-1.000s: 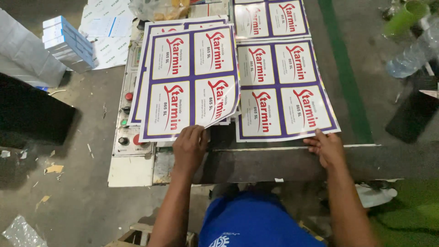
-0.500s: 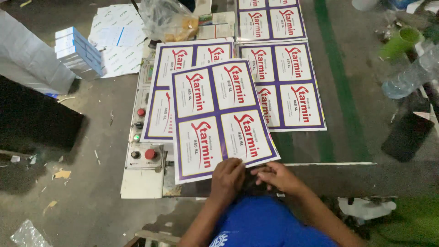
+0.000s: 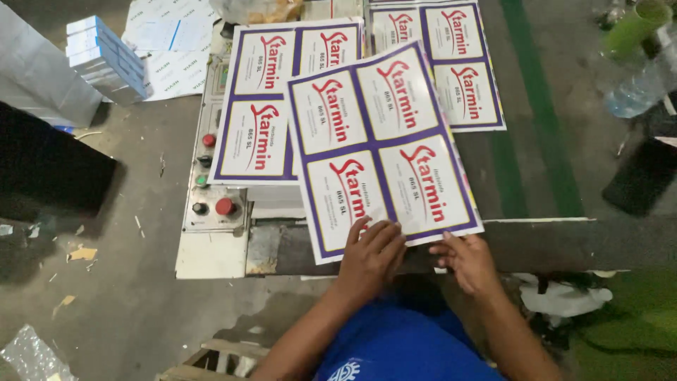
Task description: Sorting and inspecting stacks of printed label sheets on a workbench.
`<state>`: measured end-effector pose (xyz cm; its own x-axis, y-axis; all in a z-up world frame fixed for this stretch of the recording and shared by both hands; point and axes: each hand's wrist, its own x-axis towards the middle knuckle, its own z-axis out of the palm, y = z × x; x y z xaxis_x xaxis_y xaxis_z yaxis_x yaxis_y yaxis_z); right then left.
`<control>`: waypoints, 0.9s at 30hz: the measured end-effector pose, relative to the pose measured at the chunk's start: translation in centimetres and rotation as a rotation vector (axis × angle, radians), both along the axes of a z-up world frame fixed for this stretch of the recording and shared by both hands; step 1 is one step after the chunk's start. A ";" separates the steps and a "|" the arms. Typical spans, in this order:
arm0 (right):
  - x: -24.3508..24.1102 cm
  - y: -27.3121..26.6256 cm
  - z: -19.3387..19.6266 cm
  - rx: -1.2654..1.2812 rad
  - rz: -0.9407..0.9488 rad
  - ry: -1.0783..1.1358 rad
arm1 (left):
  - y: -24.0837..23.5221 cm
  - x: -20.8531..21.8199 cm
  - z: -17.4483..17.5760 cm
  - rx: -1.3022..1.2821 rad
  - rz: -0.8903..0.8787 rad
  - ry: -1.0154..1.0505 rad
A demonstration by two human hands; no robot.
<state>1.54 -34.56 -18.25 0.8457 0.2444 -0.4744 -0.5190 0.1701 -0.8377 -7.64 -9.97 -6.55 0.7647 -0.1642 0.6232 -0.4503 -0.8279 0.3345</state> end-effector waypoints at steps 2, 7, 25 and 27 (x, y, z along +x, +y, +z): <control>-0.7 -3.7 -2.1 0.011 -0.047 -0.024 | 1.2 0.0 0.0 -0.007 0.025 0.000; -1.8 -11.4 -4.6 -0.062 -0.202 -0.094 | 5.8 2.6 -2.6 0.022 0.197 0.045; 4.6 -13.1 -4.5 -0.186 -0.118 -0.086 | 10.6 5.4 -1.4 0.251 0.361 0.006; 6.8 -12.4 -5.2 -0.195 -0.071 -0.088 | 10.3 5.4 -0.3 0.170 0.365 -0.078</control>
